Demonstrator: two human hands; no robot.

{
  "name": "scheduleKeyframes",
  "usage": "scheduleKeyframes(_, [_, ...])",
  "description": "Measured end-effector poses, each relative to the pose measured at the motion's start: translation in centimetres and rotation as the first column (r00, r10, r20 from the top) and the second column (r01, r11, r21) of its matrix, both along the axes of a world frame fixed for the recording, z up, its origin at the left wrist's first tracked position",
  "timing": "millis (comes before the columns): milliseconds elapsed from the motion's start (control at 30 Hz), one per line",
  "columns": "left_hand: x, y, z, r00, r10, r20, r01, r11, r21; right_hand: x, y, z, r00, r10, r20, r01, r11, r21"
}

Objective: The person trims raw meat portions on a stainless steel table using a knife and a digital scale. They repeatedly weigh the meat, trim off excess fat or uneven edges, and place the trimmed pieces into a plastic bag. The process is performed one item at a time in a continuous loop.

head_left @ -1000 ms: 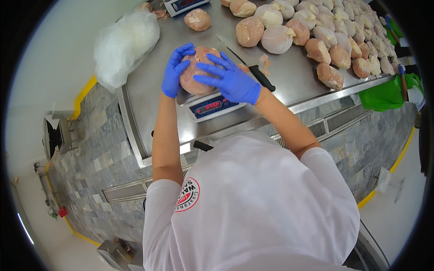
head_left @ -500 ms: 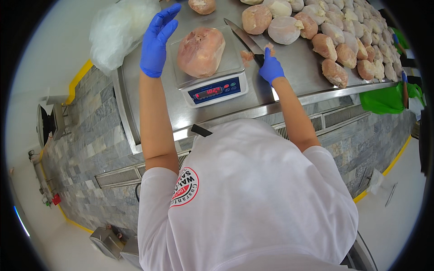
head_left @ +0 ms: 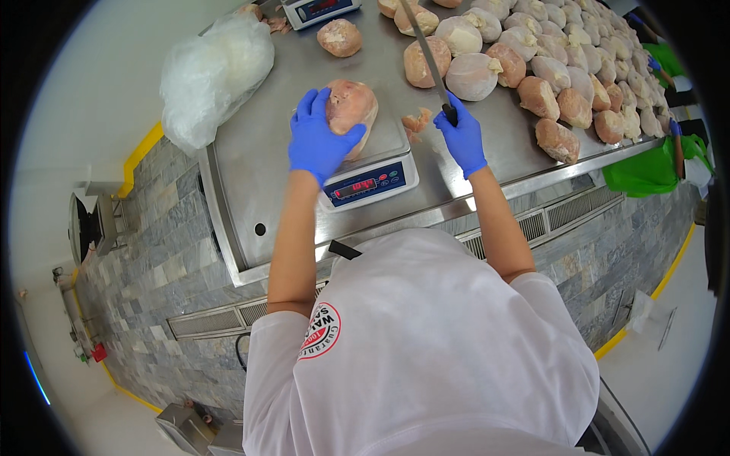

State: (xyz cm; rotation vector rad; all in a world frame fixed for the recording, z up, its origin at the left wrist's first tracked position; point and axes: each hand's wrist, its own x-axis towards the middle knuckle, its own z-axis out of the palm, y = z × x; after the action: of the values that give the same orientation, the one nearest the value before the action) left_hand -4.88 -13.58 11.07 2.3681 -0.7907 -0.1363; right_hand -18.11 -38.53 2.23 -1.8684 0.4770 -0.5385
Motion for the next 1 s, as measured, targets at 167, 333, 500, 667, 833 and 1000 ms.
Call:
scheduleKeyframes(167, [4.6,5.0,0.6,0.899,-0.423,-0.117,0.396,0.897,-0.196,-0.1,0.8,3.8,0.992,0.123,-0.015,-0.122,0.992,0.033])
scheduleKeyframes(333, [2.2,2.2,-1.7,0.952,0.117,-0.282,-0.212,0.918,-0.335,-0.5,2.1,4.4,0.973,0.222,0.061,-0.215,0.971,-0.108])
scheduleKeyframes(500, [2.6,2.0,-1.8,0.907,0.031,-0.419,-0.260,0.825,-0.501,-0.5,3.5,5.5,0.964,0.261,0.049,-0.257,0.963,-0.083])
scheduleKeyframes(667, [0.8,1.8,-2.5,0.971,0.021,-0.239,-0.166,0.778,-0.606,-0.8,4.6,7.9,0.941,0.212,-0.263,-0.273,0.935,-0.224])
scheduleKeyframes(833, [-0.5,1.8,-3.2,0.969,0.163,-0.185,-0.237,0.823,-0.516,-1.1,4.7,9.3,0.938,0.219,-0.269,-0.311,0.874,-0.373])
scheduleKeyframes(1000, [1.9,4.7,-3.6,0.960,-0.036,-0.277,-0.121,0.841,-0.528,-0.4,3.5,10.5,0.929,0.221,-0.296,-0.335,0.841,-0.424])
